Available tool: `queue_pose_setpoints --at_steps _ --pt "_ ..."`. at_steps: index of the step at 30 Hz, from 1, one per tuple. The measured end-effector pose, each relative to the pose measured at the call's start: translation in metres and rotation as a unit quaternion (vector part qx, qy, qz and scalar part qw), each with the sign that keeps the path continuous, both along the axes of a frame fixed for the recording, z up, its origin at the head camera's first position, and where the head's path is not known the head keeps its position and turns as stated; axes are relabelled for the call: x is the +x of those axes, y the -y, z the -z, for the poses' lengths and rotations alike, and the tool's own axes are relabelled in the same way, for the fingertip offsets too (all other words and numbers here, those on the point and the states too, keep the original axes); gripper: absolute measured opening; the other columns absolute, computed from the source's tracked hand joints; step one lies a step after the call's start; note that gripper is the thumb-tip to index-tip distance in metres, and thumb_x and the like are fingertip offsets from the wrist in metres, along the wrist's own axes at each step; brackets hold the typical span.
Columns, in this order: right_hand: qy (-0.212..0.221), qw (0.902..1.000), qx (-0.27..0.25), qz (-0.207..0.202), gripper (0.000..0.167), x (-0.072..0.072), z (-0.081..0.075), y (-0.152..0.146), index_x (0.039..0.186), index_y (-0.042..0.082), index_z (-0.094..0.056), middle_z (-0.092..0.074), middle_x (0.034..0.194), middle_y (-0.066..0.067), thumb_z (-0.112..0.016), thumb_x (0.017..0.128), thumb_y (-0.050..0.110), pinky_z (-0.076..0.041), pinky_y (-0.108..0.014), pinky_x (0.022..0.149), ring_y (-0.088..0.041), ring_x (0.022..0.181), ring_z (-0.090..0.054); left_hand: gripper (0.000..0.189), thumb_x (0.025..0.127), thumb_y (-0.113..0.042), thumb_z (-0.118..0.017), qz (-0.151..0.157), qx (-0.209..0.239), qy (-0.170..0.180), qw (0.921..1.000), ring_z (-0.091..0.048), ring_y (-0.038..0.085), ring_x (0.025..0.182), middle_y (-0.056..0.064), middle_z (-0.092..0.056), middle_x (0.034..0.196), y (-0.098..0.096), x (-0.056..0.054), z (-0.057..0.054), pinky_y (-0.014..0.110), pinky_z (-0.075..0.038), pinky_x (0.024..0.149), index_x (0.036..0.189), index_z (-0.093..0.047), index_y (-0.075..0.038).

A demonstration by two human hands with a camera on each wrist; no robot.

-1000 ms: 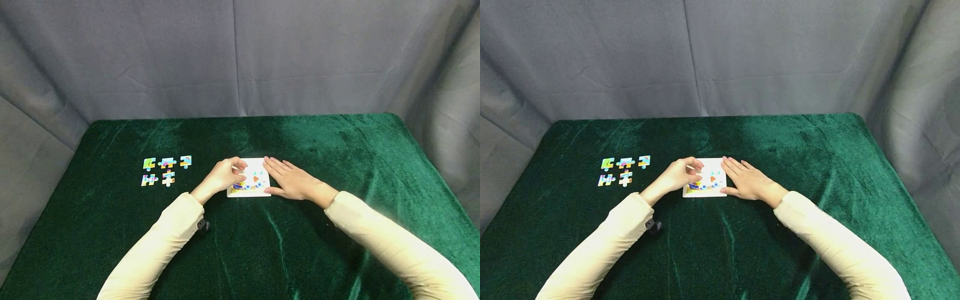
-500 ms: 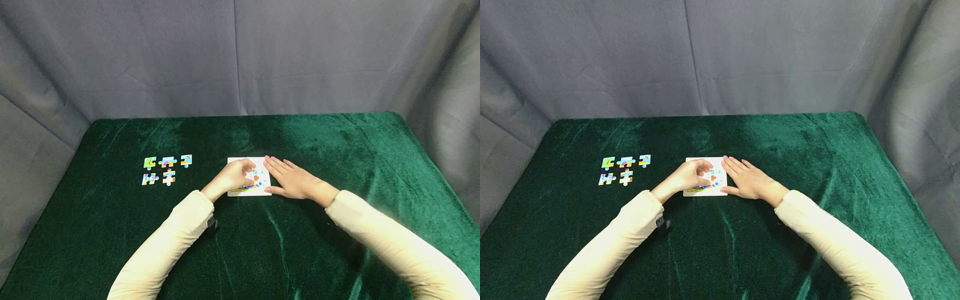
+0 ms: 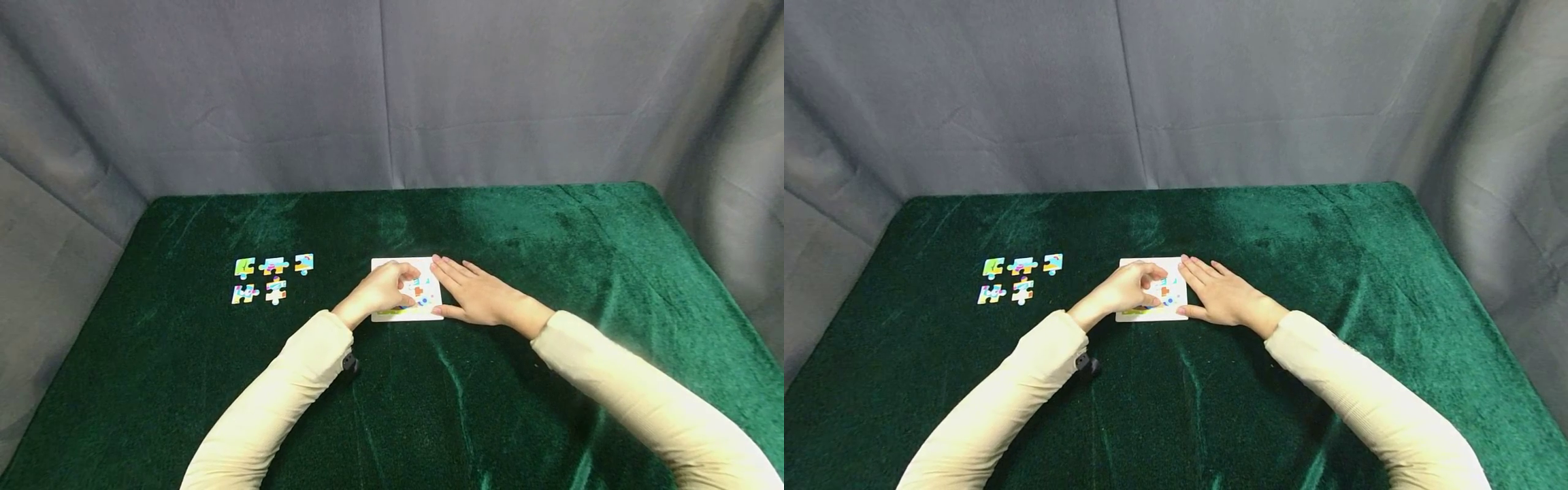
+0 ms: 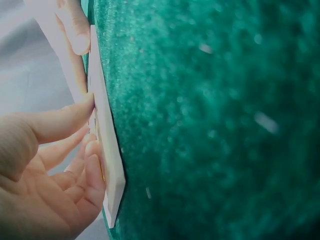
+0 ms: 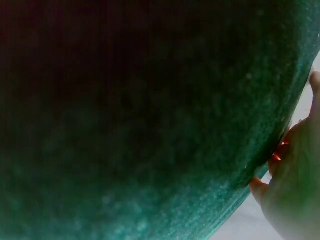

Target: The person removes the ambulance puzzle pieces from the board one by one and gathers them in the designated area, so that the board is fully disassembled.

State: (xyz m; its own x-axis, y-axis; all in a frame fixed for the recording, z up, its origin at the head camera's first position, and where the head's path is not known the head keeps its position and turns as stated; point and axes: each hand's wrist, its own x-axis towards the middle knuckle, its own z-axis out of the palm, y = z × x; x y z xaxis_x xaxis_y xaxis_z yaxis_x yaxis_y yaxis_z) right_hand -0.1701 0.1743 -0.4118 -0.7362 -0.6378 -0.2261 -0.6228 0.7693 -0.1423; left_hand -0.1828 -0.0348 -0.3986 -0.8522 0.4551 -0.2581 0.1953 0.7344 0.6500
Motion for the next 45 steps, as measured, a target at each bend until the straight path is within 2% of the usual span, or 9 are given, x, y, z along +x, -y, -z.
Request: queue_pose_setpoints --at_steps 6,15,22,28,37,45 --pt "0.013 0.9999 -0.004 0.006 0.079 0.0006 -0.0015 0.0006 0.152 0.003 -0.016 -0.013 0.160 -0.014 -0.046 0.096 0.050 -0.017 -0.051 0.119 -0.029 0.148 -0.016 0.047 0.081 -0.008 -0.074 -0.006 -0.002 0.010 0.9999 -0.059 0.024 0.104 0.012 -0.065 0.119 -0.0013 -0.0001 0.0000 0.036 -0.047 0.093 0.125 -0.059 -0.004" --pt "0.036 0.9989 -0.009 0.029 0.080 0.0006 -0.0034 0.0048 0.152 0.003 -0.016 -0.011 0.161 -0.013 -0.045 0.096 0.051 -0.016 -0.050 0.119 -0.028 0.149 -0.014 0.046 0.079 -0.007 -0.075 -0.007 -0.004 -0.003 1.0000 -0.055 0.018 0.089 0.010 -0.065 0.110 -0.0025 0.0010 -0.0023 0.025 -0.043 0.077 0.123 -0.061 -0.005" --pt "0.028 0.9990 -0.010 0.035 0.075 0.0025 -0.0041 0.0070 0.151 0.000 -0.018 -0.013 0.160 -0.017 -0.044 0.097 0.047 -0.018 -0.052 0.118 -0.030 0.148 -0.017 0.045 0.078 -0.005 -0.075 -0.011 0.007 -0.008 0.9999 -0.055 0.017 0.089 0.009 -0.064 0.106 -0.0022 0.0014 -0.0002 0.024 -0.043 0.075 0.121 -0.061 -0.007" --pt "0.014 0.9993 -0.011 0.032 0.073 0.0033 -0.0024 0.0073 0.150 0.000 -0.020 -0.015 0.160 -0.017 -0.044 0.098 0.045 -0.019 -0.052 0.118 -0.030 0.148 -0.019 0.045 0.078 -0.005 -0.076 -0.006 0.010 -0.013 0.9998 -0.056 0.019 0.091 0.010 -0.064 0.106 -0.0011 0.0018 -0.0005 0.025 -0.044 0.076 0.120 -0.060 -0.007" --pt "0.018 0.9993 -0.004 0.032 0.074 0.0020 -0.0027 0.0076 0.151 0.000 -0.018 -0.014 0.160 -0.017 -0.043 0.098 0.047 -0.018 -0.052 0.118 -0.030 0.148 -0.017 0.042 0.079 -0.004 -0.074 0.012 0.008 -0.032 0.9994 -0.060 0.019 0.089 0.010 -0.066 0.104 -0.0007 0.0032 -0.0010 0.026 -0.047 0.075 0.117 -0.058 -0.009" --pt "0.015 0.9994 -0.009 0.030 0.074 0.0024 -0.0021 0.0072 0.151 0.001 -0.019 -0.015 0.160 -0.016 -0.043 0.098 0.047 -0.018 -0.051 0.118 -0.029 0.148 -0.018 0.020 0.092 -0.006 -0.059 0.035 0.025 -0.034 0.9985 -0.063 0.026 0.099 0.013 -0.067 0.108 0.0025 0.0041 -0.0034 0.036 -0.051 0.085 0.112 -0.059 -0.008"
